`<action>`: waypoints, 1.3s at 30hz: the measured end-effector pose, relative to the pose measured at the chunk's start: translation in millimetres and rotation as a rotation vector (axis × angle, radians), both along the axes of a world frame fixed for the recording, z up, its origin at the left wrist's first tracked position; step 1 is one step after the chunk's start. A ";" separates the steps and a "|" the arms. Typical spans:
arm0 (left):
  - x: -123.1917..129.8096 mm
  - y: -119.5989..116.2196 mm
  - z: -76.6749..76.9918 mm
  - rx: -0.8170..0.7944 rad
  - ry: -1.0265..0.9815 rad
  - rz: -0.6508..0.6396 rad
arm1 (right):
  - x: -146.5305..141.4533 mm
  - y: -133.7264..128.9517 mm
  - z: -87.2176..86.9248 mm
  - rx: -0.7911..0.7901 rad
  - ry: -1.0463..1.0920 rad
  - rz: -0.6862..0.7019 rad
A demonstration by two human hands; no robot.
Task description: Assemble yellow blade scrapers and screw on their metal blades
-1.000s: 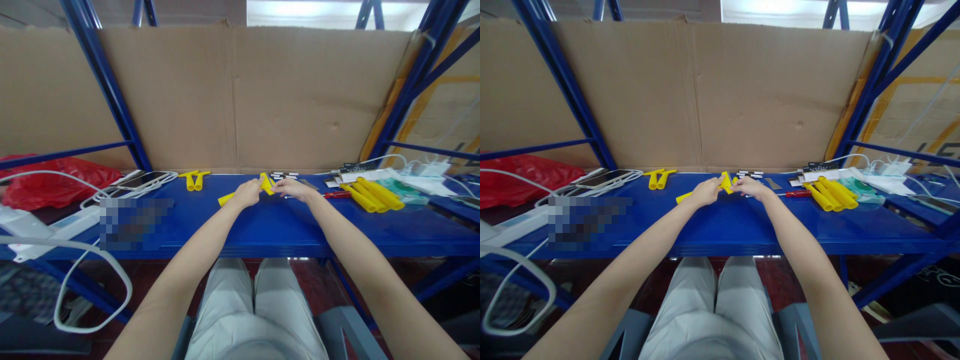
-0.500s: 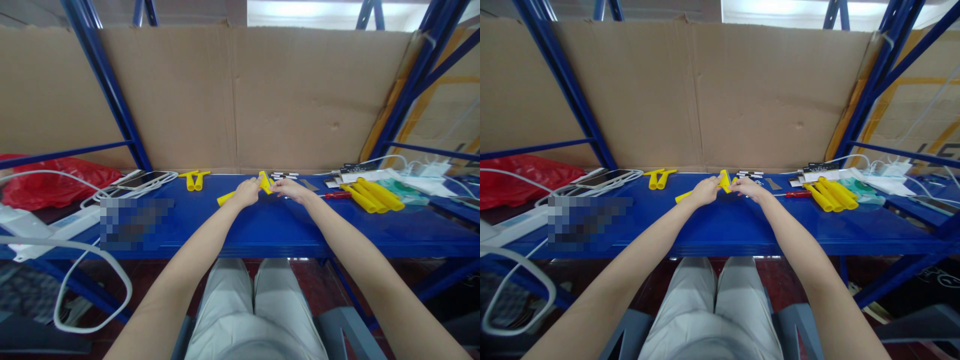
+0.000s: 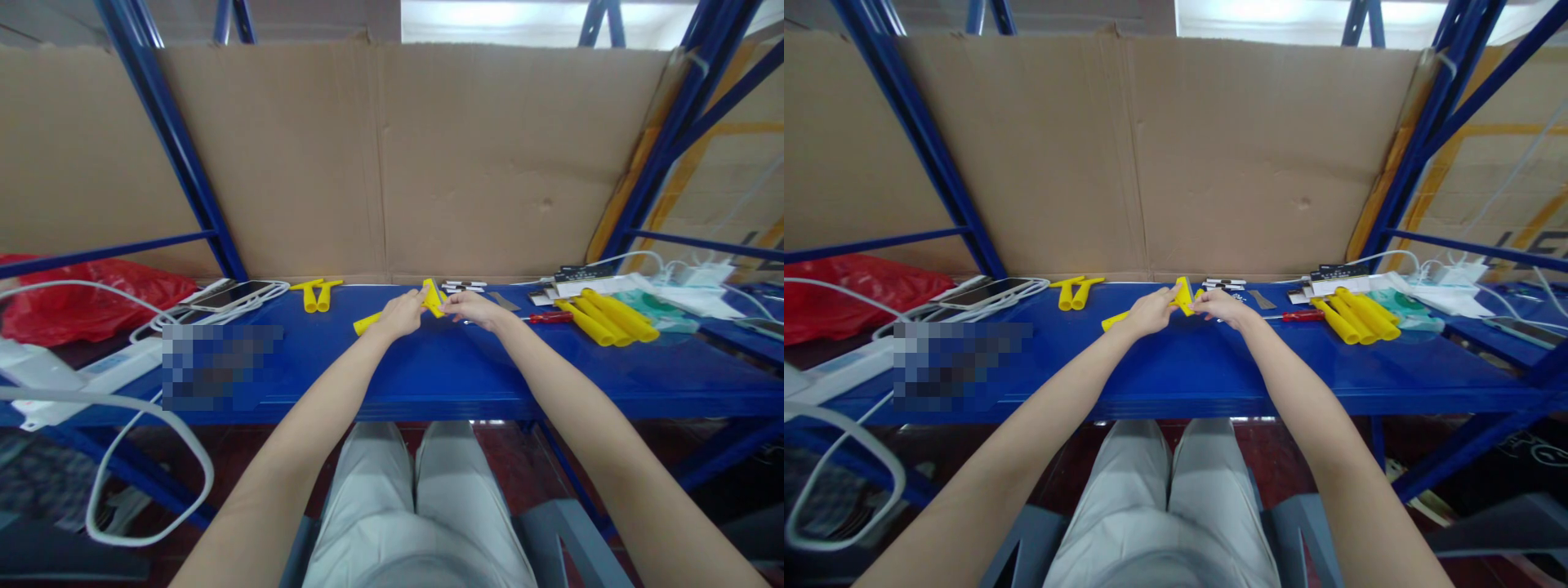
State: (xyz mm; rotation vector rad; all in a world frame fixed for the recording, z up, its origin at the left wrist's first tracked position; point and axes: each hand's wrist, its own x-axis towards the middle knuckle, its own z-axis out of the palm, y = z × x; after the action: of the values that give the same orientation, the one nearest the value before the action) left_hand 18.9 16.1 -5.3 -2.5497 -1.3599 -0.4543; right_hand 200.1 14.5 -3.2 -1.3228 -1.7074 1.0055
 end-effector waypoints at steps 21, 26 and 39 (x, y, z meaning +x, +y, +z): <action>1.4 -3.5 2.1 -0.022 0.050 0.018 | -1.2 -0.6 -1.4 -0.127 0.098 0.019; 2.0 -5.8 3.5 -0.027 0.062 0.012 | -1.5 -1.0 -1.2 -0.134 0.120 0.017; 1.5 -5.1 3.4 0.001 0.095 0.027 | -7.7 -1.3 -4.5 -0.121 0.140 -0.018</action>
State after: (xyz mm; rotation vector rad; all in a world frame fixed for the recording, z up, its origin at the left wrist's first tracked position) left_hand 20.4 11.0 -1.9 -2.5145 -1.3586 -0.3242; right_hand 192.5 13.2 -7.7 -1.3086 -1.5482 1.1793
